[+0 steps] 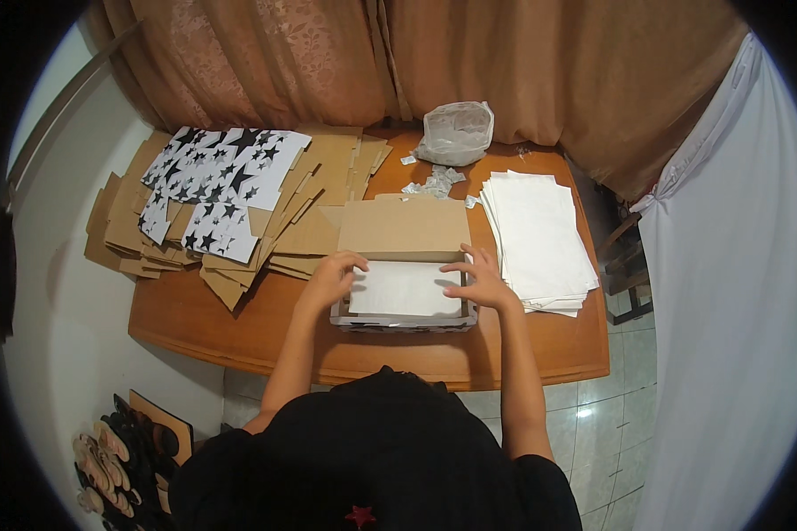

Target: The recorder assembles flat cardboard shoe boxes, places white packing paper and silica packets inside, and places the completed boxes on a storage shelf.

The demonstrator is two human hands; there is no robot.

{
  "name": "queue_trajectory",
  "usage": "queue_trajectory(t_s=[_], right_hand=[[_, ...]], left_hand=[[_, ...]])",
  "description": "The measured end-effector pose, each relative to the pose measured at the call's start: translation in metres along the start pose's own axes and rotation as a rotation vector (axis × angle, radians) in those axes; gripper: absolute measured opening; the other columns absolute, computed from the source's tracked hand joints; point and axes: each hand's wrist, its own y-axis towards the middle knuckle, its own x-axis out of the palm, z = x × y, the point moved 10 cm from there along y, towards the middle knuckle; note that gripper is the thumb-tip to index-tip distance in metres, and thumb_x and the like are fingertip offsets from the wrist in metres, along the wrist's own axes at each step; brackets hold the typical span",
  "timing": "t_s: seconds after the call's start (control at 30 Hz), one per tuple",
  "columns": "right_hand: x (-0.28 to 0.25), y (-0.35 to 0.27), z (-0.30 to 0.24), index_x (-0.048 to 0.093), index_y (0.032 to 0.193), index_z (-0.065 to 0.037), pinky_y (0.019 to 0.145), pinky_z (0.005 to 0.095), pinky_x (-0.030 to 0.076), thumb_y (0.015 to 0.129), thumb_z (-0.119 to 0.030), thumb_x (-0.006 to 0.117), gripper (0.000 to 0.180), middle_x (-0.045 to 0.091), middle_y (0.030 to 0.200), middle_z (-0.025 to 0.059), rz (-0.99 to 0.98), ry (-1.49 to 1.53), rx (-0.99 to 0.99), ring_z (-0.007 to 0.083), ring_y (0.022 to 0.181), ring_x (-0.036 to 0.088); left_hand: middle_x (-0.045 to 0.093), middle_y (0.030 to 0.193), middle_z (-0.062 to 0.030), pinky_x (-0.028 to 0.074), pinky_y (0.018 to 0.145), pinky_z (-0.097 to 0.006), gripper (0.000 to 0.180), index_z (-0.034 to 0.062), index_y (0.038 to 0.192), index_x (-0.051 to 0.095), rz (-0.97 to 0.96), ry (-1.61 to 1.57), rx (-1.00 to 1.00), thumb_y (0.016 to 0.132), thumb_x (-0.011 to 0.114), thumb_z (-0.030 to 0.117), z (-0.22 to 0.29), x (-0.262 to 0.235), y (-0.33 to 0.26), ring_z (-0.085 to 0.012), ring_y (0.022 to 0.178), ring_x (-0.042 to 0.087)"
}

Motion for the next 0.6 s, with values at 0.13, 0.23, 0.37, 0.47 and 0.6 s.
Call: queue_trajectory(t_s=[0.13, 0.23, 0.37, 0.47, 0.6], right_hand=[[0.016, 0.002, -0.021, 0.065, 0.103, -0.034, 0.104, 0.0551, 0.014, 0.065, -0.058, 0.066, 0.045, 0.03, 0.142, 0.0083, 0.006, -0.419, 0.065, 0.0413, 0.134, 0.009], [0.017, 0.005, -0.037, 0.066, 0.101, -0.032, 0.106, 0.0545, 0.009, 0.065, -0.047, 0.072, 0.04, 0.027, 0.143, 0.0108, 0.077, -0.355, 0.054, 0.0413, 0.134, 0.009], [-0.012, 0.027, 0.037, 0.047, 0.123, -0.004, 0.1, 0.0448, 0.031, 0.074, -0.038, 0.065, 0.063, 0.038, 0.133, 0.0206, 0.546, 0.012, 0.205, 0.0375, 0.122, 0.036], [-0.013, 0.036, 0.079, 0.038, 0.124, 0.006, 0.093, 0.0359, 0.038, 0.079, -0.032, 0.062, 0.064, 0.051, 0.116, 0.0222, 0.682, 0.253, 0.365, 0.0317, 0.106, 0.05], [-0.005, 0.029, 0.117, 0.046, 0.111, 0.005, 0.07, 0.0268, 0.044, 0.089, -0.031, 0.049, 0.043, 0.062, 0.086, 0.0128, 0.936, 0.846, 0.441, 0.0177, 0.076, 0.057]], left_hand=[[0.064, 0.095, -0.0101, 0.045, 0.081, -0.034, 0.014, 0.0055, 0.083, 0.066, -0.098, -0.001, 0.161, 0.076, 0.058, 0.014, 0.014, 0.043, -0.01, -0.0268, 0.093, 0.058], [0.063, 0.103, -0.0105, 0.04, 0.09, -0.037, 0.025, 0.0087, 0.091, 0.067, -0.334, 0.079, 0.031, 0.08, 0.06, 0.03, 0.003, 0.077, -0.024, -0.0274, 0.103, 0.054], [0.055, 0.119, -0.0058, 0.023, 0.1, -0.048, 0.038, 0.0154, 0.093, 0.068, -0.415, 0.253, -0.061, 0.068, 0.07, 0.045, -0.003, 0.086, -0.037, -0.0306, 0.122, 0.038], [0.053, 0.122, -0.0038, 0.018, 0.101, -0.053, 0.037, 0.0187, 0.09, 0.068, -0.417, 0.407, 0.013, 0.06, 0.077, 0.038, 0.003, 0.084, -0.047, -0.0301, 0.126, 0.032], [0.052, 0.121, -0.0031, 0.015, 0.102, -0.056, 0.039, 0.0191, 0.089, 0.067, -0.153, 0.358, 0.009, 0.053, 0.081, 0.024, 0.009, 0.066, -0.046, -0.0307, 0.126, 0.032]])
